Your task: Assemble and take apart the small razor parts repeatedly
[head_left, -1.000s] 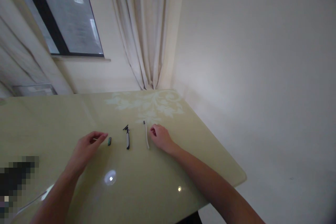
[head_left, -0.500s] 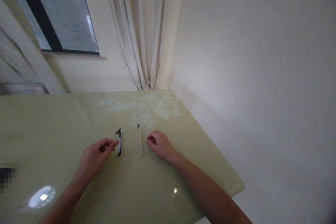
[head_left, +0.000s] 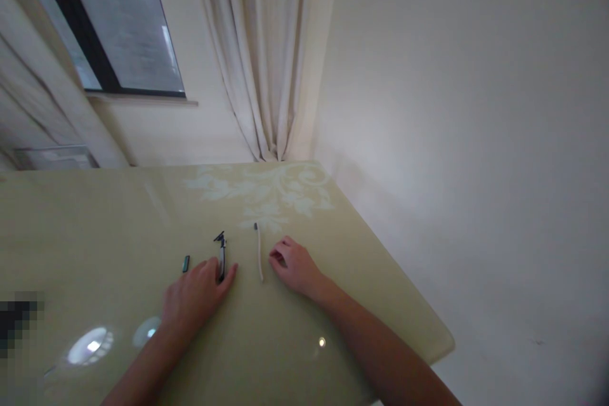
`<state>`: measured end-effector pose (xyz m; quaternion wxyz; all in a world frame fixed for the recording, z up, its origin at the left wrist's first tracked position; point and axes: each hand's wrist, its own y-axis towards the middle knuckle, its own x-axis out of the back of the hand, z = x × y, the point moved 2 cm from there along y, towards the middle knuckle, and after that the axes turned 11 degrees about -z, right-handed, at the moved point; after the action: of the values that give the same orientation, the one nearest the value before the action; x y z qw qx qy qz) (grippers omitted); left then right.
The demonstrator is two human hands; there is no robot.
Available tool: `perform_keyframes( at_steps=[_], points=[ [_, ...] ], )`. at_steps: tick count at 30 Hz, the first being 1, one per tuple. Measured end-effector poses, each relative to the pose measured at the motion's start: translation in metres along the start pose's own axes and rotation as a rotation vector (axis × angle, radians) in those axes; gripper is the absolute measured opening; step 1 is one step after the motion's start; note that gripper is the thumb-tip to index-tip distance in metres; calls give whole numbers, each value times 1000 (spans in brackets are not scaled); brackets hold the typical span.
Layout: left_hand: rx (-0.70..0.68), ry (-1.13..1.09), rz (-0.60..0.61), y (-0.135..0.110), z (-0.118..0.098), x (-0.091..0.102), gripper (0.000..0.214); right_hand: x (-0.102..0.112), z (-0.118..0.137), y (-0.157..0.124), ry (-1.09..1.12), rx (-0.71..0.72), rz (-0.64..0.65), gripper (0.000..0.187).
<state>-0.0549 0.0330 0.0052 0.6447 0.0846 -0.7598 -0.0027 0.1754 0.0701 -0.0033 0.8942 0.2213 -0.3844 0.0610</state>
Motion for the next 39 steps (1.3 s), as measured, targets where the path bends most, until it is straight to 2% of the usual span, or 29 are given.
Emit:
perform_keyframes(
  at_steps=[5,8,10,13,16,18,20,22,24,28,30,33,35,39],
  points=[
    [-6,-17,-13,5,4,-3,43,-1,-2,2,50,-40,-9,6],
    [3,-131,-80,5,8,0,43,1,1,1,149,-60,-60,8],
    [-59,-277,-160,0,5,3,42,3,7,-1,255,-72,-118,19],
    [-245,-494,-229,-18,-16,6,41,2,20,-6,522,-115,-158,44],
    [-430,-630,-189,-38,-41,6,37,1,33,-13,785,-172,-151,56],
    [-490,-703,-128,-43,-50,4,34,1,39,-16,876,-188,-152,56],
    [-481,-768,-77,-40,-49,4,29,2,42,-17,946,-184,-157,55],
    [-418,-818,-78,-31,-41,4,27,5,42,-17,994,-170,-152,56],
    [-343,-877,-115,-21,-29,7,29,6,41,-17,1026,-170,-86,56],
    [-244,-1103,-131,-14,-17,14,34,8,44,-20,1155,-196,191,54],
    [-206,-1226,-77,-17,-18,16,35,8,47,-23,1193,-210,296,53],
    [-185,-1411,84,-26,-25,16,48,7,52,-28,1210,-224,421,52],
    [-179,-1497,164,-29,-29,16,48,7,55,-31,1217,-226,477,50],
    [-174,-1571,220,-29,-30,16,43,10,58,-32,1235,-219,536,48]
  ],
)
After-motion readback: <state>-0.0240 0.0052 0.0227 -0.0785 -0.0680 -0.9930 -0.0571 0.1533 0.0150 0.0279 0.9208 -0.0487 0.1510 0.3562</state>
